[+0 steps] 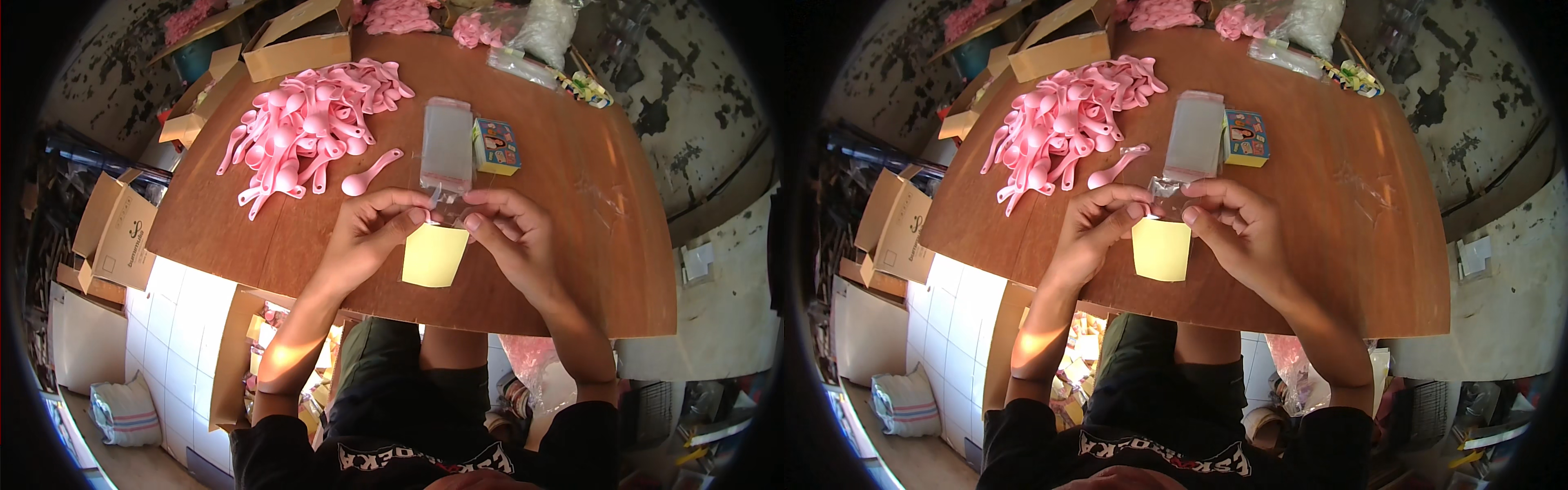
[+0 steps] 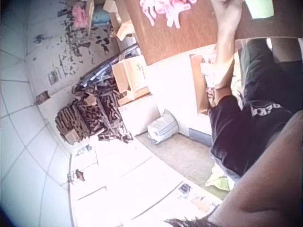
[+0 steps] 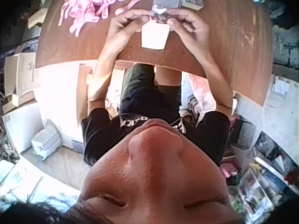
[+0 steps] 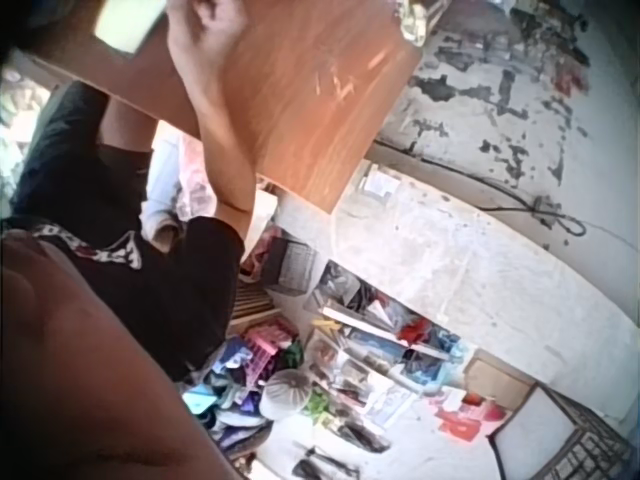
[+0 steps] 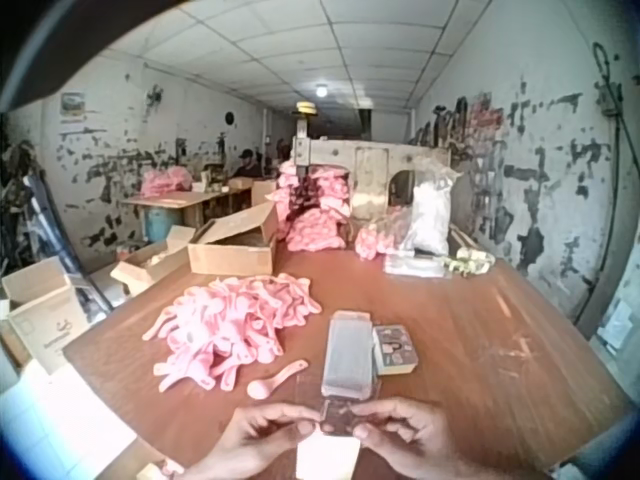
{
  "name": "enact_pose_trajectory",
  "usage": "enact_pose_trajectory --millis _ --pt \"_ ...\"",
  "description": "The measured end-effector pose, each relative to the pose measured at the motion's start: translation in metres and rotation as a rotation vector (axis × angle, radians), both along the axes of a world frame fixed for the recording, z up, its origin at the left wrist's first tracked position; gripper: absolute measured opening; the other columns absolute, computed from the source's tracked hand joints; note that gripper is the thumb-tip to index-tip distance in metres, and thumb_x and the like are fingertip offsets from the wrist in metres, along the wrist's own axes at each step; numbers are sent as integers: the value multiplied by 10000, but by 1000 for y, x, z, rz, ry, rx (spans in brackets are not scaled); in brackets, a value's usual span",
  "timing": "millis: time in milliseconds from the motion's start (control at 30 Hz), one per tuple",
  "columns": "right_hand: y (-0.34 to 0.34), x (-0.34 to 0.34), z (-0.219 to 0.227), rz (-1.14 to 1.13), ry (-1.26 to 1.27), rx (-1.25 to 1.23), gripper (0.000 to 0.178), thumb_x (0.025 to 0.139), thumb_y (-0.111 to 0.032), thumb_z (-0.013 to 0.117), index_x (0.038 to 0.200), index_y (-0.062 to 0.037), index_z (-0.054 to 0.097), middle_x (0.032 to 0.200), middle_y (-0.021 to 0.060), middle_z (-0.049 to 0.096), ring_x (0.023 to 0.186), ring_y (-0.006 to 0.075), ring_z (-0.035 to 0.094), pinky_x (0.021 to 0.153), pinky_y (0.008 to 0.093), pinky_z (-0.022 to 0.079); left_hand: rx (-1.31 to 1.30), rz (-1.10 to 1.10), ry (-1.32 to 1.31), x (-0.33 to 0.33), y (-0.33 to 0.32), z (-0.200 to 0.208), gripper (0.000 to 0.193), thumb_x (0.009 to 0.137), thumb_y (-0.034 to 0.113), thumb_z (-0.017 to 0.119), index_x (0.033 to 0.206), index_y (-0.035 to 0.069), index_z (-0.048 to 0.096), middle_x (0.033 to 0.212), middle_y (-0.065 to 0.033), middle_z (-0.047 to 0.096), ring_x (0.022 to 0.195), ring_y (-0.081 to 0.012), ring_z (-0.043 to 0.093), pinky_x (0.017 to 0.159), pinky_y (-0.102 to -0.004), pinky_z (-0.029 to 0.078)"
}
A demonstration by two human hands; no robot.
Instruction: The person repeatedly picks up pink plastic spoons and places each one into a small clear plastic bag with a yellow sticky note, then seals the bag and sets it aside. The process is repeated for multiple spoons throughout the clip.
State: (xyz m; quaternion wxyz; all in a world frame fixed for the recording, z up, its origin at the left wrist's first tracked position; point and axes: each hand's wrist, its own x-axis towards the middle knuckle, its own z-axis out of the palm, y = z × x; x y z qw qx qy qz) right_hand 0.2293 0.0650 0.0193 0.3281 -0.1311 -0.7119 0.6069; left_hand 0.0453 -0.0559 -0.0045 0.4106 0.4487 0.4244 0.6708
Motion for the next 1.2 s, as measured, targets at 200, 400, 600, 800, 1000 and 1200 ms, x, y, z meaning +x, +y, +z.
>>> enact_pose_trajectory --millis 200,400,600,800,1000,1200 --pt "1 -7 -12 -17 117 -12 136 935 -3 647 1057 56 643 994 71 666 913 96 636 802 250 554 43 115 2 5 2 -7 170 978 63 612 1098 -32 684 1042 -77 719 943 -97 646 822 -242 523" --pt "7 -5 -11 -17 85 29 151 928 -2 657 1068 52 638 980 72 674 847 102 644 764 238 553 14 94 -31 3 1 -11 204 983 72 606 1157 -17 665 1055 -76 718 930 -96 654 778 -232 545" --pt "8 -1 -7 15 74 19 116 938 -1 640 1037 48 675 987 82 690 859 108 654 772 245 548 48 -1 -40 -2 -5 -7 231 988 67 590 1201 -6 641 1050 -87 718 938 -110 668 761 -251 569" --pt "10 1 -5 87 77 62 122 944 13 618 1037 47 689 990 76 694 916 115 656 804 250 547 116 -33 5 -6 -7 -10 204 975 30 592 1157 -15 671 1055 -93 714 939 -130 676 776 -266 578" --pt "9 3 -6 62 50 77 139 937 43 601 1023 40 711 996 88 701 923 113 655 807 251 543 123 -7 36 -5 -10 -7 191 956 -7 601 1122 -24 693 1065 -106 715 944 -144 679 791 -271 575" --pt "12 4 -6 133 51 113 185 911 90 571 1022 47 713 1000 100 697 932 118 653 811 247 532 175 -53 52 -9 -11 -10 188 935 -53 591 1082 -37 707 1043 -123 725 945 -155 678 807 -274 559"
